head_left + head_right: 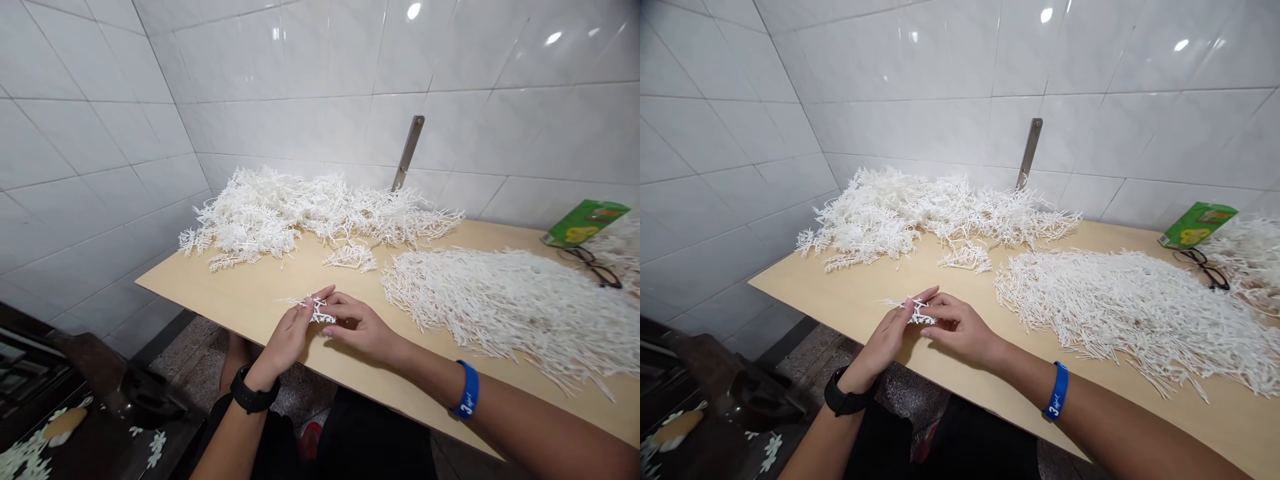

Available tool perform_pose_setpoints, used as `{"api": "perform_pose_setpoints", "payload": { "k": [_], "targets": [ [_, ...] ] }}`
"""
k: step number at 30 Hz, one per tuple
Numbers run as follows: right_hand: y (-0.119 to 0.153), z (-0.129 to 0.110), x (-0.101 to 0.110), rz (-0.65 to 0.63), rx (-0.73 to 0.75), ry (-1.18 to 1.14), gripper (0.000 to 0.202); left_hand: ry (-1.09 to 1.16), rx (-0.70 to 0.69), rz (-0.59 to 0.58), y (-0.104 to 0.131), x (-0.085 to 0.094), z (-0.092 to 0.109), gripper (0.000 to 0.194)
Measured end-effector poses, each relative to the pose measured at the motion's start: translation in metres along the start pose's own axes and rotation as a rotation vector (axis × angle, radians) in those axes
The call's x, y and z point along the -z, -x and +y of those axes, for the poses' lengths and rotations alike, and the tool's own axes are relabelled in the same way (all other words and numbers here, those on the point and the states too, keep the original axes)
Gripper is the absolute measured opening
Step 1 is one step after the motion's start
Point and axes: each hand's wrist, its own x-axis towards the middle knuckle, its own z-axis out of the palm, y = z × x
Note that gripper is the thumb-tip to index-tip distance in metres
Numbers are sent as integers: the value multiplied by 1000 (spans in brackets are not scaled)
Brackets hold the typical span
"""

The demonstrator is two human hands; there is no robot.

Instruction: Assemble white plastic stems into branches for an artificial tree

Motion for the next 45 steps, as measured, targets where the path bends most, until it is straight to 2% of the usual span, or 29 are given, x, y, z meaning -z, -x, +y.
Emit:
{"api": "perform_pose_setpoints", "payload": {
  "k": [3,8,14,20,24,28,32,35,39,45],
  "targets": [
    [-1,2,1,-2,-25,-69,35,-23,-16,-31,0,-2,0,57],
    [-4,0,1,-11,16,43,25,18,-19,-38,-1,-2,-2,57],
    [-2,-1,-1,2,54,91,27,51,-7,-18,-1,-1,-7,60],
    [-1,5,-3,121,-26,68,31,-63,-23,-7,-2,-1,-8,60],
    [-2,6,-4,94,-29,36,32,-43,-16,-10,-5,-3,-8,60],
    [-5,5,-2,30,-23,121,23,-163,-34,-25,-7,-7,-9,58],
    [-7,3,-4,24,20,180,24,-208,-51,-20,-7,-7,-10,59],
    [-7,1,-8,27,63,209,22,-345,-62,14,-5,-8,-12,56],
    [-6,0,-12,94,87,226,20,-502,-87,54,-4,-11,-12,55],
    [-5,-6,-20,209,29,247,21,-643,-144,105,-6,-13,-14,52]
  ]
}}
